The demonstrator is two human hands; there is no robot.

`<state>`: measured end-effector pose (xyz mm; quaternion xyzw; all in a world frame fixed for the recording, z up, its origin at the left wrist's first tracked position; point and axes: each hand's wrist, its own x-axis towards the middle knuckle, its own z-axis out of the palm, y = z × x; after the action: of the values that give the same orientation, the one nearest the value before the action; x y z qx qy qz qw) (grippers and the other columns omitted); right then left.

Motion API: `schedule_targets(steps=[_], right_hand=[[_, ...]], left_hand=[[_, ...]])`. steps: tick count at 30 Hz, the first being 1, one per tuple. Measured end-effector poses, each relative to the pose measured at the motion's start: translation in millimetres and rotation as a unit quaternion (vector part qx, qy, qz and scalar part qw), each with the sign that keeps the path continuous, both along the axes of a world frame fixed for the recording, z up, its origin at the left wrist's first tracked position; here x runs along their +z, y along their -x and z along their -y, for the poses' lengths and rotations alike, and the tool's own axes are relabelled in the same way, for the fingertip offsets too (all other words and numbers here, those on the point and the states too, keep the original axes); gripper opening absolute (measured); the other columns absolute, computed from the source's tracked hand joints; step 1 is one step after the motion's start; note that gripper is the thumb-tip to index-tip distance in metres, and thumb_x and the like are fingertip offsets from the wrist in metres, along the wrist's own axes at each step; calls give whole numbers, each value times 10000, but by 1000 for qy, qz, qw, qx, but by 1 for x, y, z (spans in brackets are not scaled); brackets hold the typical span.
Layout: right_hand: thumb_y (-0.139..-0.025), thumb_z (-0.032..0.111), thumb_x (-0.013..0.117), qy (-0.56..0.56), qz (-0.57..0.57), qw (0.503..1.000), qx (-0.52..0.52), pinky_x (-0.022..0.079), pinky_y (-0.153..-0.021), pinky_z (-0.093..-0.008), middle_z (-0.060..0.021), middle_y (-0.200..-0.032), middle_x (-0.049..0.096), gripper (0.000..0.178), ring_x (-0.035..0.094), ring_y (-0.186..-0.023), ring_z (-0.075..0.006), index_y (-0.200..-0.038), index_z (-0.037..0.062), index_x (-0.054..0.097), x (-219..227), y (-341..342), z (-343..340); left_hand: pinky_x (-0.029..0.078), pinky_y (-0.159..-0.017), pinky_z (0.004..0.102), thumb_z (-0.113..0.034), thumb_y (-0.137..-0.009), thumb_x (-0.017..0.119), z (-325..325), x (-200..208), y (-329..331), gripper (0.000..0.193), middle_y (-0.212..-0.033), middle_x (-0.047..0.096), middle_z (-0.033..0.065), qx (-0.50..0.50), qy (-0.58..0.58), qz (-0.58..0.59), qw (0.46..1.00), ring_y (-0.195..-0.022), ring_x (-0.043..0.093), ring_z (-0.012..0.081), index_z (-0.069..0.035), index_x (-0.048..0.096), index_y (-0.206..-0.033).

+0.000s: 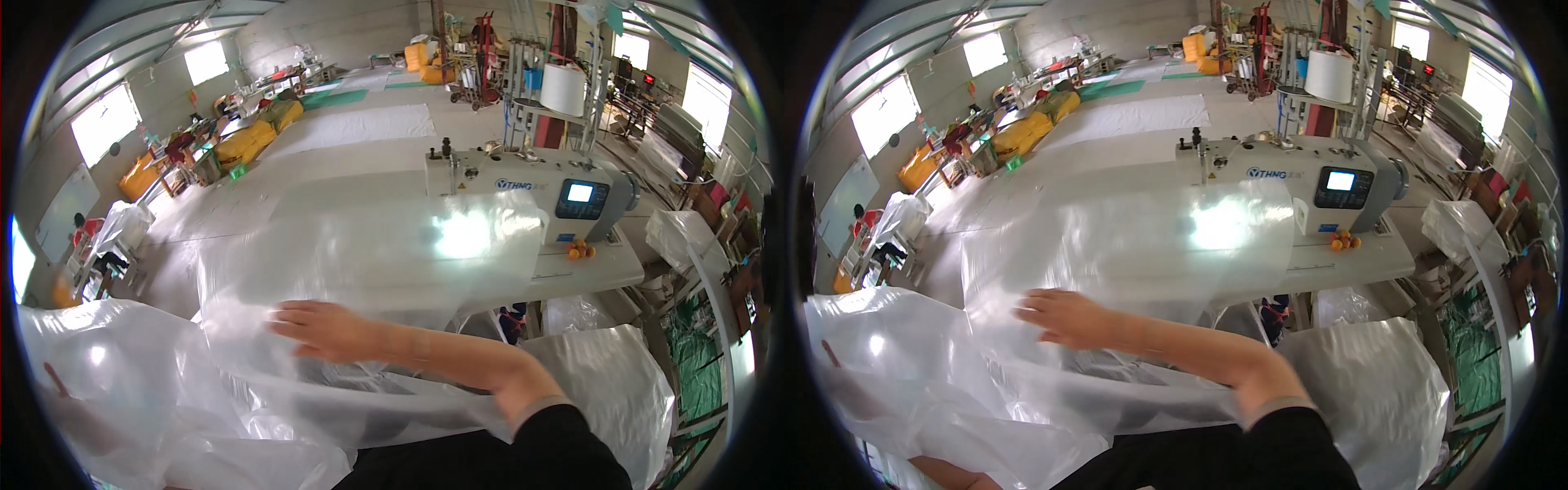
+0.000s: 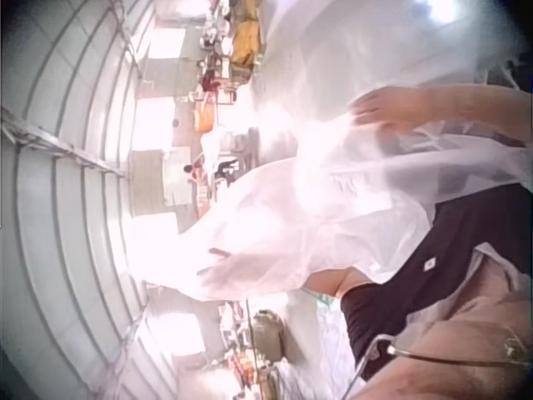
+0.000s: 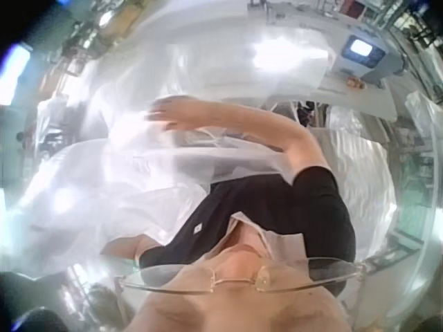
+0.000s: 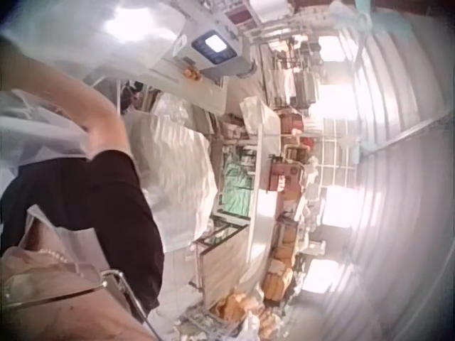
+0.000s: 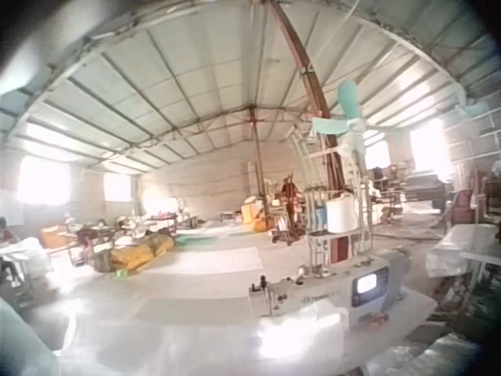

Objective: The person operates an industrial sewing machine to stitch a large, translucent plastic sheet. They repeatedly align the edges of the material, feed it through the machine, and guide it to create a seam. The person frequently stops to adjust the plastic, ensuring the edges remain straight during the sewing process.

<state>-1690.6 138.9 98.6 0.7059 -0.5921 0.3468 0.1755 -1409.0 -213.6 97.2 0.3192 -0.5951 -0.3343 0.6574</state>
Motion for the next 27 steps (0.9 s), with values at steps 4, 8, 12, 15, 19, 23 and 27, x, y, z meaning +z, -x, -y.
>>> schedule_targets(steps=[4, 8, 12, 15, 19, 23, 27], right_hand=[[-807, 511, 637, -146, -44, 943, -295, 240, -1066, -622, -105, -1475, 369, 650, 290, -1372, -352, -1336, 152, 521, -50, 39, -134], [-830, 569, 585, -231, 66, 851, -467, 188, -1052, -688, -113, -1516, 307, 728, 187, -1415, -387, -1419, 173, 425, -113, 94, -147], [-851, 562, 568, -261, 130, 823, -489, 187, -1082, -651, -135, -1522, 285, 762, 184, -1417, -400, -1449, 137, 362, -105, 95, -104], [-886, 529, 537, -293, 74, 840, -450, 188, -1115, -593, -169, -1511, 281, 746, 178, -1420, -383, -1458, 97, 331, -121, 97, -89], [-929, 321, 488, -150, 336, 899, -237, 226, -1129, -512, -151, -1465, 356, 551, 252, -1407, -280, -1416, 85, 383, -143, 44, -146], [-879, 177, 541, -269, 90, 904, -320, 274, -1130, -426, -119, -1409, 447, 425, 333, -1374, -247, -1291, 78, 527, -157, 4, -251], [-728, 107, 671, -63, 102, 900, -418, 491, -892, -401, -102, -1074, 645, 290, 605, -1055, -287, -1014, 65, 664, -151, 3, -330]], left_hand=[[413, -1037, 391, -260, -977, 499, -56, 39, 26, 453, -1325, 517, 141, -126, 82, -51, 987, -1197, 521, 250, -10, 451, -1351], [414, -1035, 392, -244, -972, 511, -143, 92, 103, 433, -1316, 524, 142, -426, 169, -88, 884, -1192, 526, 249, -13, 471, -1337], [416, -1034, 393, -228, -967, 523, -223, 70, 181, 414, -1308, 531, 144, -704, 41, -71, 705, -1187, 530, 247, -16, 490, -1322], [448, -969, 367, -28, -879, 608, -278, 10, 229, 134, -1290, 560, 156, -765, -130, -42, 629, -1139, 565, 236, -65, 657, -999], [125, -1117, 573, -179, -874, 655, -346, -18, 291, 170, -1493, 379, 78, -765, 335, 267, 481, -1451, 138, 351, -153, 667, -1041], [140, -1077, 662, -371, -890, 608, -360, -98, 283, 331, -1468, 407, 50, -631, 463, 460, 420, -1447, 133, 342, -203, 631, -1175], [290, -1050, 581, -376, -858, 634, -367, -106, 292, 422, -1384, 485, 62, -623, 478, 442, 433, -1341, 351, 357, -158, 596, -1217]])
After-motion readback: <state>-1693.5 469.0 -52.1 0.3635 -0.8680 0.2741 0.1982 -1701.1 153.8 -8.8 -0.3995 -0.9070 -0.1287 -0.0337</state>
